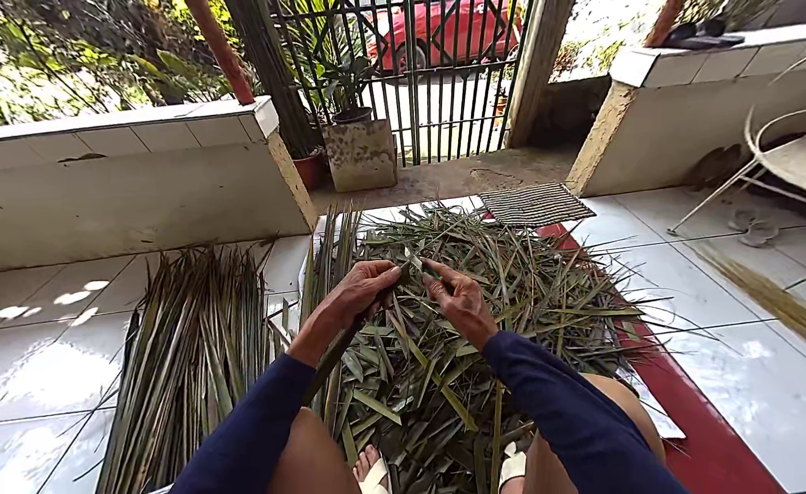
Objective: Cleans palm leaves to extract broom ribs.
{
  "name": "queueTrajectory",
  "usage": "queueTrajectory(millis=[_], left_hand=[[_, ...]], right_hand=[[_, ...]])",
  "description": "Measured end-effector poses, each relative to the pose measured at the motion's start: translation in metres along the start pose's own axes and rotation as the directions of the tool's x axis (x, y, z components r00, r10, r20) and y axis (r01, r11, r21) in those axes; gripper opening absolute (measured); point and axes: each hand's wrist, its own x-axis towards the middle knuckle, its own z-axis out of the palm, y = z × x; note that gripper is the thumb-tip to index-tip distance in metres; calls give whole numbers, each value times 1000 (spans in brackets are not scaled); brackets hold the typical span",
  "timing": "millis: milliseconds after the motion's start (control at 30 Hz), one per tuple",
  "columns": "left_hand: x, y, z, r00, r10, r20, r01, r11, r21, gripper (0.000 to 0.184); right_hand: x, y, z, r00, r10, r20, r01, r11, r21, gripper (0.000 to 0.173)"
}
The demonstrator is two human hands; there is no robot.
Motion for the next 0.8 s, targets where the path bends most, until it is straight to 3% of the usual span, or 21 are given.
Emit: queueTrajectory(millis=[500,800], left_hand=[[6,8,15,997,46,55,-47,999,18,29],[-3,11,17,994,80,73,-86,992,91,29]], right_hand=[[-4,-6,-10,991,69,-111,-84,987,-137,41],[3,-4,-15,984,57,-171,-73,994,-86,42]])
